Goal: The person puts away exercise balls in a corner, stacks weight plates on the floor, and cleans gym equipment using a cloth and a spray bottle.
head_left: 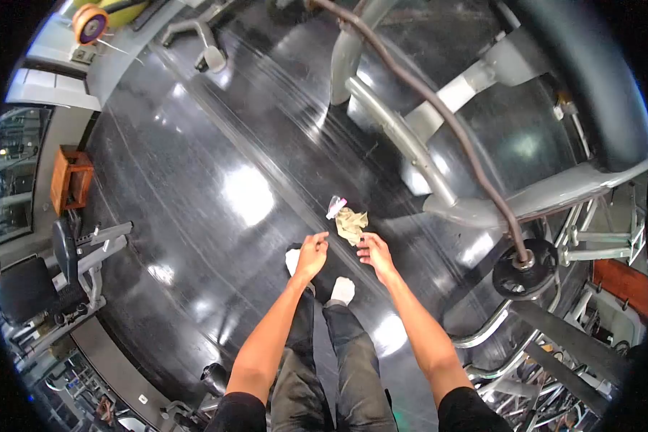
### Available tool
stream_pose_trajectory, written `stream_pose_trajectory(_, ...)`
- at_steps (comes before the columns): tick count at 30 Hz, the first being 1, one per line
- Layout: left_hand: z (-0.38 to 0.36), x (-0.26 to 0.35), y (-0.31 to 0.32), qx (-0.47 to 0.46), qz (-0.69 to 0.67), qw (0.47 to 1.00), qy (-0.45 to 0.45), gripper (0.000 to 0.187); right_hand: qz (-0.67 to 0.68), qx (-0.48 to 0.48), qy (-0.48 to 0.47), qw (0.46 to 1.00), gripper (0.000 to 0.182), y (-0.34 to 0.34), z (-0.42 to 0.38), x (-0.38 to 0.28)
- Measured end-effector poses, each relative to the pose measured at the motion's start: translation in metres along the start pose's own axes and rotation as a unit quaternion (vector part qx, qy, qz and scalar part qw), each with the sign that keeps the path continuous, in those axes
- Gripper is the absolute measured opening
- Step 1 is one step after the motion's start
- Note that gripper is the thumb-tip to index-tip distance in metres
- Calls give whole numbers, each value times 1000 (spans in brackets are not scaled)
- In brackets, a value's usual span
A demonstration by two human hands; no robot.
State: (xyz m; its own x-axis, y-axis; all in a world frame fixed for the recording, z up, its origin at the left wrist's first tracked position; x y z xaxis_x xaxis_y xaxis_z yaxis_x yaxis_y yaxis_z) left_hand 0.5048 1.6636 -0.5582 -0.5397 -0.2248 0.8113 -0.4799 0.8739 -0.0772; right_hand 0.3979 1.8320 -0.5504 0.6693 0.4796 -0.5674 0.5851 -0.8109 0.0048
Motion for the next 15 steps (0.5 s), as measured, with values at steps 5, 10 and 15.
stream_pose_trajectory(5, 56, -26, 12, -43, 232, 971, 47, 40, -71, 23, 63, 995, 24, 13, 91, 58)
stream_pose_trajectory(10, 99, -43, 20, -138, 361, 922, 19, 47, -182, 62, 78, 978, 41, 16, 164, 124)
stream_pose_trajectory(15, 122, -52, 27, -197, 398, 895, -31, 51, -250, 29, 39, 967, 47, 10, 215, 165)
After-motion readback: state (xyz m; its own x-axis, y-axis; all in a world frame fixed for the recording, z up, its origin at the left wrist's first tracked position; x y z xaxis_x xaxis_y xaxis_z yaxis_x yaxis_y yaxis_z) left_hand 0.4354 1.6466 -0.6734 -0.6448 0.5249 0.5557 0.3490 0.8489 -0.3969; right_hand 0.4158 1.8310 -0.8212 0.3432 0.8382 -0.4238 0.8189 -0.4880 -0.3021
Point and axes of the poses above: each hand's wrist, its own z-axis towards the middle knuckle, its own y-axis out of the palm, x = y × z, the point moved 1 cm from there along z, towards the middle knuckle, and after that the axes turned 14 degrees about -z, right-handed, at the moved point
